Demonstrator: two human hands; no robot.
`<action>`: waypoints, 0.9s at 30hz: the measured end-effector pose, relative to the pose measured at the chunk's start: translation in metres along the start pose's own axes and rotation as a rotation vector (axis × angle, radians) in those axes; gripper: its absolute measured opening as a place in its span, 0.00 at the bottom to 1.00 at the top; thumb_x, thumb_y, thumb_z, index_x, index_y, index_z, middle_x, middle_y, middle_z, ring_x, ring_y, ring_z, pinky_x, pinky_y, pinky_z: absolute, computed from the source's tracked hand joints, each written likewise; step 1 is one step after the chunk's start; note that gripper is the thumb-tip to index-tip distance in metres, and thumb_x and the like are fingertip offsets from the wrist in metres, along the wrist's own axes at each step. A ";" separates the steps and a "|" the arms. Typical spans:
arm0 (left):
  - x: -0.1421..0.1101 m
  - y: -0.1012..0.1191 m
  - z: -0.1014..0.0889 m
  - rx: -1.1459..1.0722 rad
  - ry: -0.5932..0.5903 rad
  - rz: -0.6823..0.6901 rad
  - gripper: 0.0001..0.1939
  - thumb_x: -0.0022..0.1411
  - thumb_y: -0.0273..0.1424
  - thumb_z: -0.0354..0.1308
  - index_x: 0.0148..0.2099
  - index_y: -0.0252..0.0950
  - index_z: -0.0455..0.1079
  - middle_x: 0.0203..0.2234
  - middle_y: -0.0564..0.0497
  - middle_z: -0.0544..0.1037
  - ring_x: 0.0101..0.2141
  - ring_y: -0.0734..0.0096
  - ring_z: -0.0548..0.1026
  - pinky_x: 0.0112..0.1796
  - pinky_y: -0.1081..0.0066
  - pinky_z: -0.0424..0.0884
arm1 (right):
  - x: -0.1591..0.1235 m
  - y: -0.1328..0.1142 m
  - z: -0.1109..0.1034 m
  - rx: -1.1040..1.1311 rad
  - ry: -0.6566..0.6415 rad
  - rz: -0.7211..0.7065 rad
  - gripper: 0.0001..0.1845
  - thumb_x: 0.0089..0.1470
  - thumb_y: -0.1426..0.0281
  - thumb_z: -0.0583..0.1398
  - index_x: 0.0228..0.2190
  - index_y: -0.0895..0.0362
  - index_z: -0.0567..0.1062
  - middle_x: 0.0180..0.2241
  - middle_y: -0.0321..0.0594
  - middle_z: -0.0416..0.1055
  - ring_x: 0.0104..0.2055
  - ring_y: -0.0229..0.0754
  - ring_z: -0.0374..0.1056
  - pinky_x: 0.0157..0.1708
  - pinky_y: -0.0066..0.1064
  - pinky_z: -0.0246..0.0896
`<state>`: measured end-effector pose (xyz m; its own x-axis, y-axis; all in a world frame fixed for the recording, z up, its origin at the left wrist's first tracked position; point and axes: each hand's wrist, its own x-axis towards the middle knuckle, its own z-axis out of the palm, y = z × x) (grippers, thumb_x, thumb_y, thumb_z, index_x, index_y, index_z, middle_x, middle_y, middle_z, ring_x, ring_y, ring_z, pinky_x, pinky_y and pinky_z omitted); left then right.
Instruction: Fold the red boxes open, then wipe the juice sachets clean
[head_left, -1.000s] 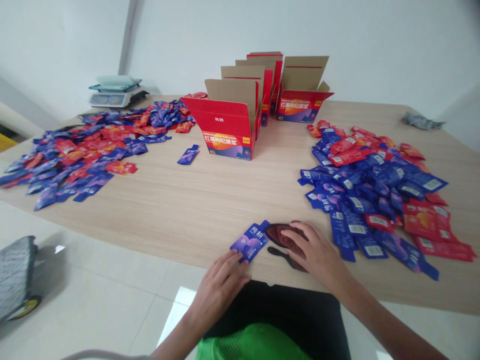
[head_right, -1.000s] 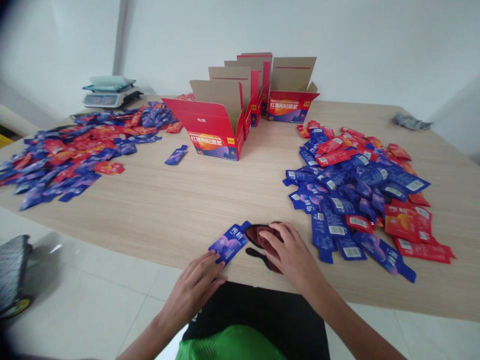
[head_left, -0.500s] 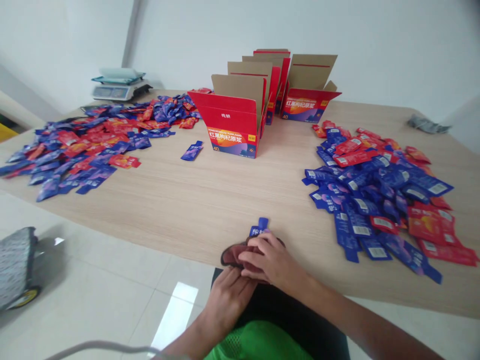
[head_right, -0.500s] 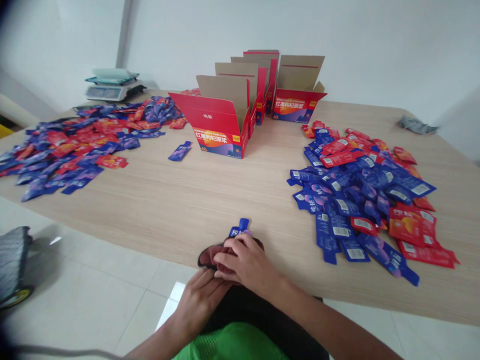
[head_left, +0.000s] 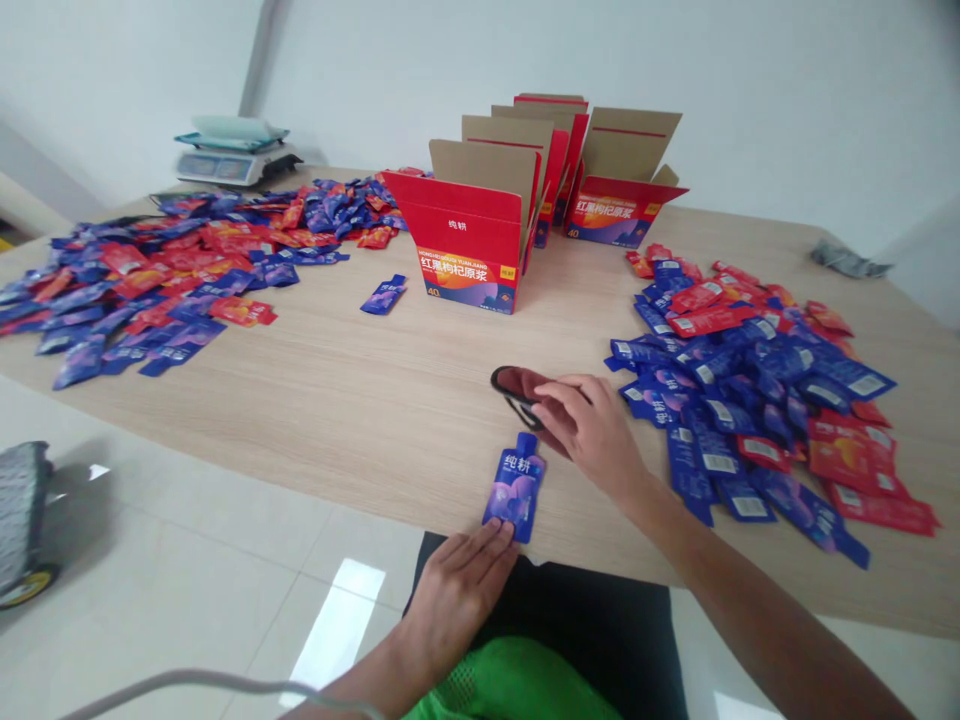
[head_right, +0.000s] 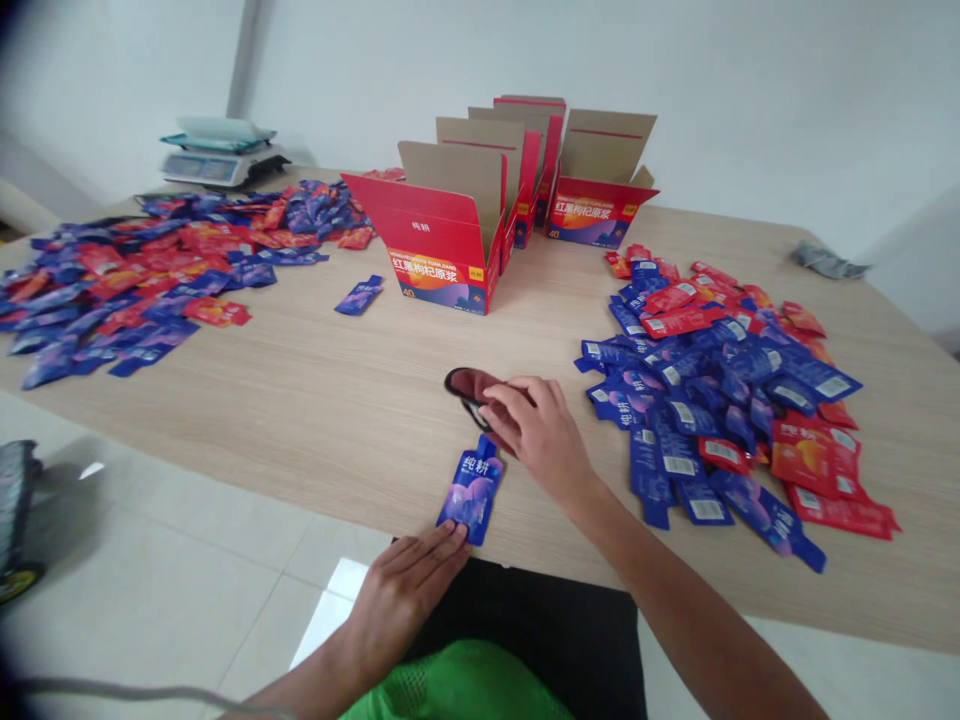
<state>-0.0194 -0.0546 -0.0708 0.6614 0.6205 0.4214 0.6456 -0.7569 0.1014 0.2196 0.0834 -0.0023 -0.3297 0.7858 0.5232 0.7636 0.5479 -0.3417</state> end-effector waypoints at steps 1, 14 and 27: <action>0.001 0.001 0.000 -0.010 0.008 -0.005 0.18 0.79 0.23 0.45 0.57 0.33 0.75 0.55 0.47 0.81 0.55 0.63 0.80 0.49 0.65 0.77 | -0.010 -0.013 -0.001 0.052 -0.033 -0.041 0.14 0.68 0.61 0.61 0.53 0.50 0.75 0.49 0.45 0.72 0.51 0.49 0.67 0.53 0.42 0.68; 0.001 0.001 -0.004 -0.010 -0.043 -0.019 0.19 0.79 0.23 0.44 0.59 0.33 0.75 0.59 0.47 0.79 0.58 0.64 0.78 0.49 0.65 0.79 | -0.002 0.020 0.040 -0.127 -0.260 -0.128 0.11 0.69 0.63 0.59 0.49 0.48 0.78 0.46 0.44 0.74 0.49 0.49 0.66 0.49 0.40 0.68; 0.005 0.004 -0.006 -0.103 -0.027 -0.065 0.17 0.78 0.22 0.46 0.55 0.33 0.76 0.45 0.46 0.85 0.44 0.65 0.84 0.48 0.65 0.79 | -0.054 -0.051 0.027 0.080 -0.343 -0.261 0.08 0.67 0.64 0.62 0.47 0.47 0.78 0.45 0.41 0.74 0.47 0.46 0.67 0.46 0.37 0.69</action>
<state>-0.0160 -0.0559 -0.0634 0.6302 0.6736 0.3862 0.6458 -0.7309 0.2208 0.1835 0.0201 -0.0339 -0.6816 0.6604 0.3151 0.5890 0.7507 -0.2991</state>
